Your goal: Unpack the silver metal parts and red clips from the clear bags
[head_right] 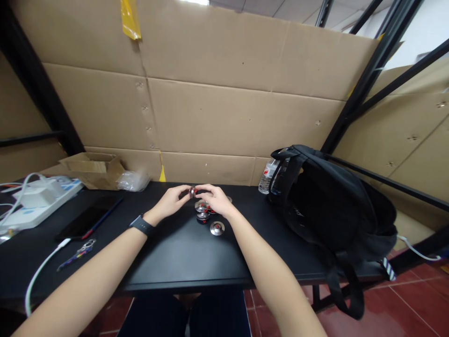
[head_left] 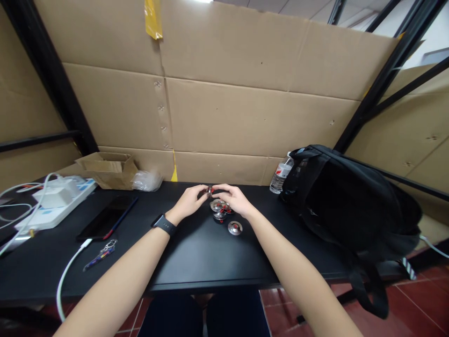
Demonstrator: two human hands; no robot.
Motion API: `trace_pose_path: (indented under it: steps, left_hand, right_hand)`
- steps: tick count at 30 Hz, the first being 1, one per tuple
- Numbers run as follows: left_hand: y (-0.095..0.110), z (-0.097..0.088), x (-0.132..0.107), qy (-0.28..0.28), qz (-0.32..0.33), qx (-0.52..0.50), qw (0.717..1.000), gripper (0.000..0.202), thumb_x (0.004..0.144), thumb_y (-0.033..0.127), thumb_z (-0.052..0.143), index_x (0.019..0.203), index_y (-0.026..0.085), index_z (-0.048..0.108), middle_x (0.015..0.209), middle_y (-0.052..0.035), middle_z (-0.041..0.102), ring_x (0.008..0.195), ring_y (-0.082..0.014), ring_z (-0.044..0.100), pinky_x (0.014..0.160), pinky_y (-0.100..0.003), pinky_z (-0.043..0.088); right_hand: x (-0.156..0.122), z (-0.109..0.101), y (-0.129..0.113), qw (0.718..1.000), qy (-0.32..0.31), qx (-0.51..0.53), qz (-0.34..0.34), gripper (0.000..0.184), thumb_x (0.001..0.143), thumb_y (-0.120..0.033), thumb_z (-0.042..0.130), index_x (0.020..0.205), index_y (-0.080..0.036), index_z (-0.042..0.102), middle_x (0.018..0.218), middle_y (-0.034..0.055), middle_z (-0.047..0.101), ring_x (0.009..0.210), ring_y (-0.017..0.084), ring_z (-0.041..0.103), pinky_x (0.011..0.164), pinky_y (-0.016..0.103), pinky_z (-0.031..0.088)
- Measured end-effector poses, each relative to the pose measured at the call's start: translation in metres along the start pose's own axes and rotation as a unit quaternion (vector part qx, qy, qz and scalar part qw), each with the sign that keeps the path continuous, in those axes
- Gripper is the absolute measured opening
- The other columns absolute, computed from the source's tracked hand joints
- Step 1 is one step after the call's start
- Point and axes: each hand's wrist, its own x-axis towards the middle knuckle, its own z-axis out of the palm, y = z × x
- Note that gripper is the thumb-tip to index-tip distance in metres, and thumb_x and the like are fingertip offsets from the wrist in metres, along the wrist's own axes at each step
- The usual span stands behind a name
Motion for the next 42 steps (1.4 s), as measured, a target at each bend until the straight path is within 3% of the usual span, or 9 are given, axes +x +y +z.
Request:
trace_pose_path:
  steps: [6, 14, 19, 23, 26, 30, 33, 36, 42]
  left_hand:
    - [0.009, 0.003, 0.000, 0.036, -0.031, -0.041, 0.998, 0.020, 0.092, 0.031, 0.057, 0.094, 0.019, 0.072, 0.091, -0.0038, 0.076, 0.081, -0.0176, 0.068, 0.074, -0.026, 0.049]
    - [0.019, 0.013, 0.004, 0.042, -0.105, -0.254, 0.961, 0.022, 0.081, 0.034, 0.068, 0.088, 0.014, 0.073, 0.087, -0.0070, 0.076, 0.080, -0.0193, 0.070, 0.076, -0.028, 0.055]
    - [0.021, 0.011, 0.004, 0.026, -0.133, -0.251, 0.959, 0.014, 0.069, 0.025, 0.069, 0.078, 0.014, 0.072, 0.077, -0.0059, 0.075, 0.071, -0.0185, 0.070, 0.071, -0.027, 0.054]
    - [0.011, -0.001, 0.004, 0.033, -0.144, -0.155, 0.977, 0.017, 0.068, 0.025, 0.069, 0.080, 0.015, 0.075, 0.077, -0.0059, 0.076, 0.070, -0.0187, 0.070, 0.068, -0.027, 0.053]
    - [-0.009, -0.021, 0.003, 0.042, -0.133, -0.037, 0.990, 0.019, 0.071, 0.028, 0.068, 0.083, 0.017, 0.077, 0.079, -0.0051, 0.077, 0.071, -0.0191, 0.070, 0.069, -0.027, 0.053]
    - [-0.047, -0.054, -0.004, -0.002, -0.118, 0.068, 0.991, 0.023, 0.077, 0.036, 0.065, 0.086, 0.019, 0.078, 0.085, -0.0045, 0.078, 0.077, -0.0209, 0.071, 0.075, -0.029, 0.053]
    - [-0.066, -0.070, -0.011, -0.084, -0.128, 0.066, 0.986, 0.024, 0.074, 0.042, 0.067, 0.081, 0.022, 0.078, 0.083, -0.0029, 0.079, 0.079, -0.0215, 0.072, 0.075, -0.028, 0.053]
    - [-0.072, -0.074, -0.015, -0.139, -0.139, 0.051, 0.979, 0.025, 0.071, 0.044, 0.068, 0.080, 0.023, 0.079, 0.080, -0.0026, 0.079, 0.076, -0.0212, 0.072, 0.073, -0.027, 0.053]
    - [-0.067, -0.068, -0.014, -0.139, -0.126, 0.051, 0.981, 0.026, 0.074, 0.044, 0.065, 0.083, 0.024, 0.079, 0.085, -0.0030, 0.079, 0.080, -0.0217, 0.072, 0.076, -0.027, 0.053]
  right_hand:
    - [-0.001, 0.008, 0.004, 0.996, -0.008, -0.007, -0.086, 0.052, 0.069, -0.030, 0.083, 0.117, -0.021, 0.067, 0.125, 0.0096, 0.059, 0.095, 0.021, 0.073, 0.081, 0.031, 0.060]
    - [-0.004, 0.008, -0.002, 0.967, 0.061, -0.159, -0.188, 0.048, 0.073, -0.031, 0.082, 0.118, -0.024, 0.067, 0.120, 0.0074, 0.067, 0.104, 0.021, 0.067, 0.083, 0.031, 0.055]
    - [-0.002, 0.006, 0.004, 0.984, 0.004, -0.099, -0.146, 0.052, 0.067, -0.036, 0.086, 0.113, -0.020, 0.067, 0.107, 0.0060, 0.072, 0.096, 0.020, 0.069, 0.085, 0.033, 0.055]
    - [0.002, -0.002, 0.008, 0.986, 0.025, -0.109, -0.125, 0.055, 0.063, -0.038, 0.088, 0.109, -0.019, 0.067, 0.104, 0.0067, 0.071, 0.092, 0.019, 0.068, 0.077, 0.030, 0.055]
    - [0.005, -0.023, 0.011, 0.974, 0.075, -0.183, -0.115, 0.052, 0.066, -0.039, 0.087, 0.110, -0.020, 0.068, 0.105, 0.0068, 0.071, 0.090, 0.019, 0.067, 0.074, 0.030, 0.053]
    - [0.006, -0.063, 0.021, 0.925, 0.104, -0.355, -0.091, 0.042, 0.066, -0.035, 0.087, 0.102, -0.019, 0.074, 0.100, 0.0072, 0.072, 0.089, 0.021, 0.065, 0.083, 0.034, 0.050]
    - [0.004, -0.086, 0.032, 0.910, 0.088, -0.404, -0.023, 0.042, 0.064, -0.035, 0.088, 0.100, -0.017, 0.076, 0.096, 0.0081, 0.073, 0.085, 0.021, 0.066, 0.082, 0.034, 0.049]
    - [0.002, -0.098, 0.043, 0.915, 0.057, -0.399, 0.037, 0.044, 0.062, -0.033, 0.089, 0.101, -0.017, 0.077, 0.096, 0.0081, 0.075, 0.084, 0.021, 0.067, 0.079, 0.032, 0.049]
    - [0.001, -0.101, 0.051, 0.916, 0.011, -0.394, 0.079, 0.044, 0.063, -0.034, 0.089, 0.102, -0.017, 0.078, 0.095, 0.0078, 0.077, 0.086, 0.022, 0.069, 0.077, 0.030, 0.049]
